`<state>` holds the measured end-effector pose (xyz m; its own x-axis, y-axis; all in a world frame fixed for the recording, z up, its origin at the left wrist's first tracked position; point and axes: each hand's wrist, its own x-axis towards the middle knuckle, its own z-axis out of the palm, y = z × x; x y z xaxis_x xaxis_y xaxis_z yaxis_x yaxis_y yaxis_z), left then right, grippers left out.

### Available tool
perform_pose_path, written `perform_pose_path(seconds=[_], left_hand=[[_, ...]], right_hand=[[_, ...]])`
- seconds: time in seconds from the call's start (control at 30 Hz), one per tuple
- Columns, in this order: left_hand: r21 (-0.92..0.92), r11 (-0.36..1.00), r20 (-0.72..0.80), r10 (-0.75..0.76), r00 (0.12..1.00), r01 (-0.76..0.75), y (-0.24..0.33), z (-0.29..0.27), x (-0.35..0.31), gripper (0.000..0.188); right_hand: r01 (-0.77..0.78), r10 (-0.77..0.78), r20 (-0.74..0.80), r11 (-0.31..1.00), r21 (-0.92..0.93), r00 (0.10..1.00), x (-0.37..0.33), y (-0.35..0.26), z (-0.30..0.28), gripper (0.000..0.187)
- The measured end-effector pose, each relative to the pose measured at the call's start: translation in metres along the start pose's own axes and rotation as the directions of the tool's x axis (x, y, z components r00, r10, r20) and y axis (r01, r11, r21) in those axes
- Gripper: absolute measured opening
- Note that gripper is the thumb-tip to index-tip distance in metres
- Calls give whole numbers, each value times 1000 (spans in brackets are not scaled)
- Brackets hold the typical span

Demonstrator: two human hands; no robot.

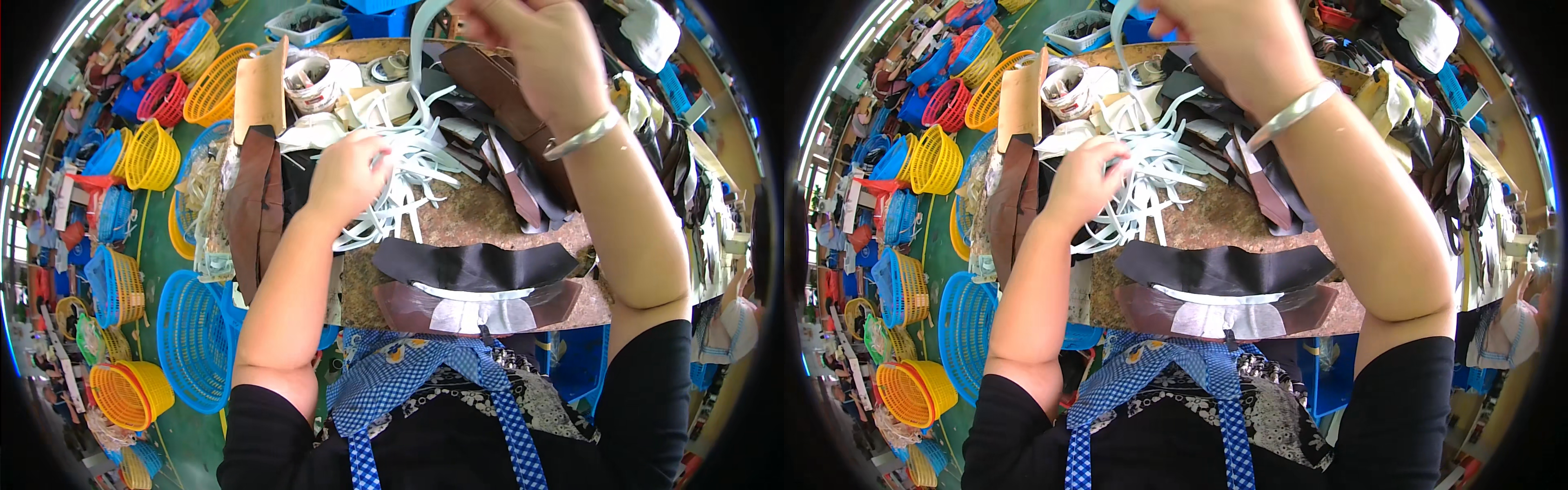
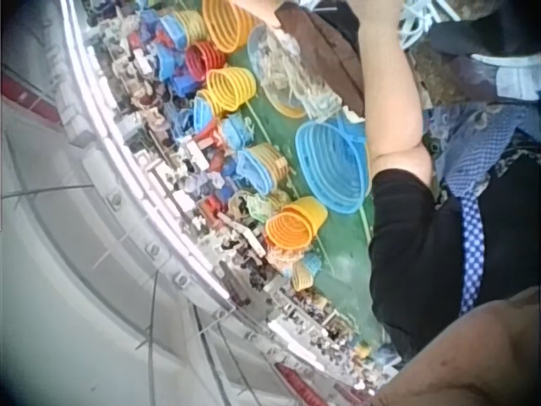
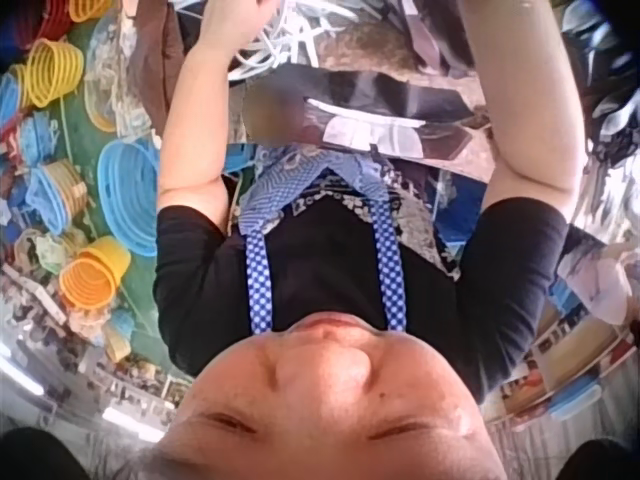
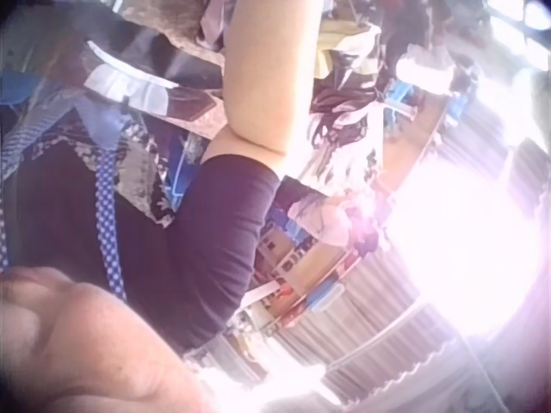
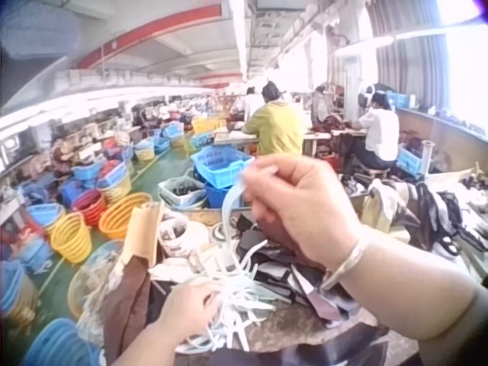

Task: The recorder applies adhesive tape to leather pieces and folds the edges in an industrial workshop.

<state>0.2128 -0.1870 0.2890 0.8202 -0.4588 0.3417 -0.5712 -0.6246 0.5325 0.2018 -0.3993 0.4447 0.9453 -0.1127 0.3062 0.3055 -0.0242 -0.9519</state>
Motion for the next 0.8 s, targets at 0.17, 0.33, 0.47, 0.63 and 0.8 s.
perform_pose_path(seconds=[0.17,0.33,0.47,0.63,0.8], left_hand=[[-150,939,-256,-338,906,308,-42,-13,15,16],[-71,994,244,-69,967,89,-17,10,12,64],[85,949,228,-315,921,303,-30,15,23,50],[-483,872,-339,-273,901,82,-49,-37,55,30],[-165,985,-314,-105,944,54,-25,-80,71,31]], right_hand=[[193,-201,-154,979,-65,967,3,-3,-53,16],[173,-183,-61,974,-146,981,-21,5,-64,20],[148,-154,-39,982,-120,987,-31,7,-69,19],[107,-122,-70,976,-192,990,-38,7,-92,19],[186,-207,-19,915,-358,978,-41,6,-84,22]])
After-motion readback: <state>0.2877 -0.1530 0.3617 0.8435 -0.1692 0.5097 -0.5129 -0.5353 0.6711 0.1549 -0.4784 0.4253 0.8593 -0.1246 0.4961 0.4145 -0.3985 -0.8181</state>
